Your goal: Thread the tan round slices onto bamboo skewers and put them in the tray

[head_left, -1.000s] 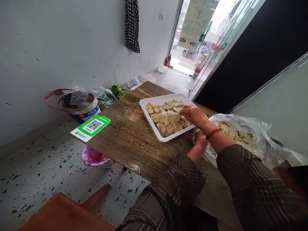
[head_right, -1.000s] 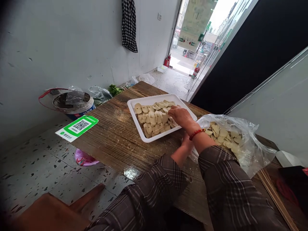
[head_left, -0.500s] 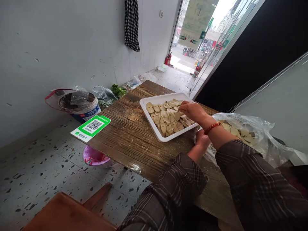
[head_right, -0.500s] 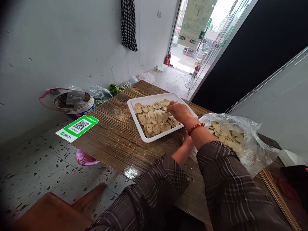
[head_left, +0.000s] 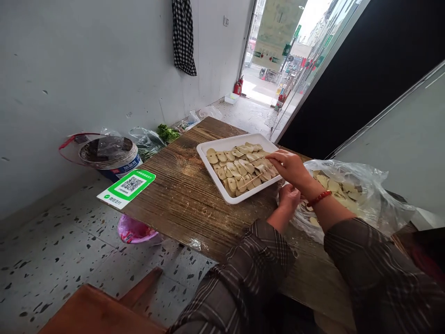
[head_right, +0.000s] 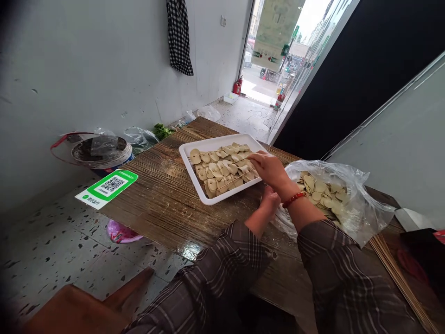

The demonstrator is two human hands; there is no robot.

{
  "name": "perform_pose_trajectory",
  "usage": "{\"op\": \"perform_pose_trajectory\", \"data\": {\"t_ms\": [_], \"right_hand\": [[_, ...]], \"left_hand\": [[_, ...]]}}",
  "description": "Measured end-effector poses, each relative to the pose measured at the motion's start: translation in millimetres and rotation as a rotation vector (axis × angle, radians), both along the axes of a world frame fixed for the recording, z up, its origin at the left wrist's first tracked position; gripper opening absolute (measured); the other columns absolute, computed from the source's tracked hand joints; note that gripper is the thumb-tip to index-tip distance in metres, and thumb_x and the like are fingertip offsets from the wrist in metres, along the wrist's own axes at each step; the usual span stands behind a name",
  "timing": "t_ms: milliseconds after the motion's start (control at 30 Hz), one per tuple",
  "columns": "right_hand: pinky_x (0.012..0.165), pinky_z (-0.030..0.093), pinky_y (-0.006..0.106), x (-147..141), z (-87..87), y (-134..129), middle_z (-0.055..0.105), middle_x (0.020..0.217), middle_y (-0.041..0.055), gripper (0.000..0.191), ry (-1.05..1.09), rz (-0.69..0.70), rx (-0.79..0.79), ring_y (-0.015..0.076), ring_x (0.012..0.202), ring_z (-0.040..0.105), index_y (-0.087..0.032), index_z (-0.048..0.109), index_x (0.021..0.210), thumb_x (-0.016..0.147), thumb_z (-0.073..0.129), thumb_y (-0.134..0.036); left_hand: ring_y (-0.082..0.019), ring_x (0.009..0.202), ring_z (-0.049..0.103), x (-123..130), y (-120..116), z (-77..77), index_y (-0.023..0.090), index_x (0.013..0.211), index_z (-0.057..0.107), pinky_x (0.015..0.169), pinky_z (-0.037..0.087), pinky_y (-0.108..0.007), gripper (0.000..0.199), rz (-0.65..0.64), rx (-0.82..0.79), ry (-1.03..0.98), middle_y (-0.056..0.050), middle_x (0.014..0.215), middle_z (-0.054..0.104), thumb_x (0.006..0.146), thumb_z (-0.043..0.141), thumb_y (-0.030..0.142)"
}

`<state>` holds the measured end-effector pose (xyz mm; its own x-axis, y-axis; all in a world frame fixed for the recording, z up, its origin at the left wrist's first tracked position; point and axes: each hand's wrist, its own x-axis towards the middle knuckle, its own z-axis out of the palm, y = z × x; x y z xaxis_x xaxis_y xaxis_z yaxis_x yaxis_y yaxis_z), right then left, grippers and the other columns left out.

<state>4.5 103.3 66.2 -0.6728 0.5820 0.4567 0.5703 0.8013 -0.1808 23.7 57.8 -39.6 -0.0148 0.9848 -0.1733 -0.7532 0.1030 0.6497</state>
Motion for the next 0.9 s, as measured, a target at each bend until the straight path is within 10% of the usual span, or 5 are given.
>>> {"op": "perform_pose_trajectory", "data": {"t_ms": [600, 900], "right_hand": [[0.077, 0.054, 0.037, 298, -49.1, -147, 0.077, 0.095, 0.0106, 0.036, 0.473, -0.971, -0.053, 0.0236, 0.085, 0.071, -0.015, 0.075, 0.102, 0.087, 0.051, -0.038], [0.086, 0.051, 0.037, 350, -97.5, -209, 0.076, 0.104, 0.0098, 0.035, 0.288, -1.249, -0.109, 0.0244, 0.095, 0.068, -0.017, 0.075, 0.104, 0.086, 0.049, -0.033]], "left_hand": [[-0.014, 0.059, 0.066, -12, 7, 19.1, 0.015, 0.085, 0.058, 0.064, 0.048, -0.026, 0.009, -0.088, 0.014, 0.181, -0.003, 0.069, 0.069, 0.085, 0.058, 0.024], [-0.012, 0.061, 0.067, -12, 11, 19.6, 0.016, 0.085, 0.058, 0.066, 0.052, -0.025, 0.013, -0.095, 0.07, 0.256, -0.003, 0.071, 0.069, 0.084, 0.059, 0.029]]}}
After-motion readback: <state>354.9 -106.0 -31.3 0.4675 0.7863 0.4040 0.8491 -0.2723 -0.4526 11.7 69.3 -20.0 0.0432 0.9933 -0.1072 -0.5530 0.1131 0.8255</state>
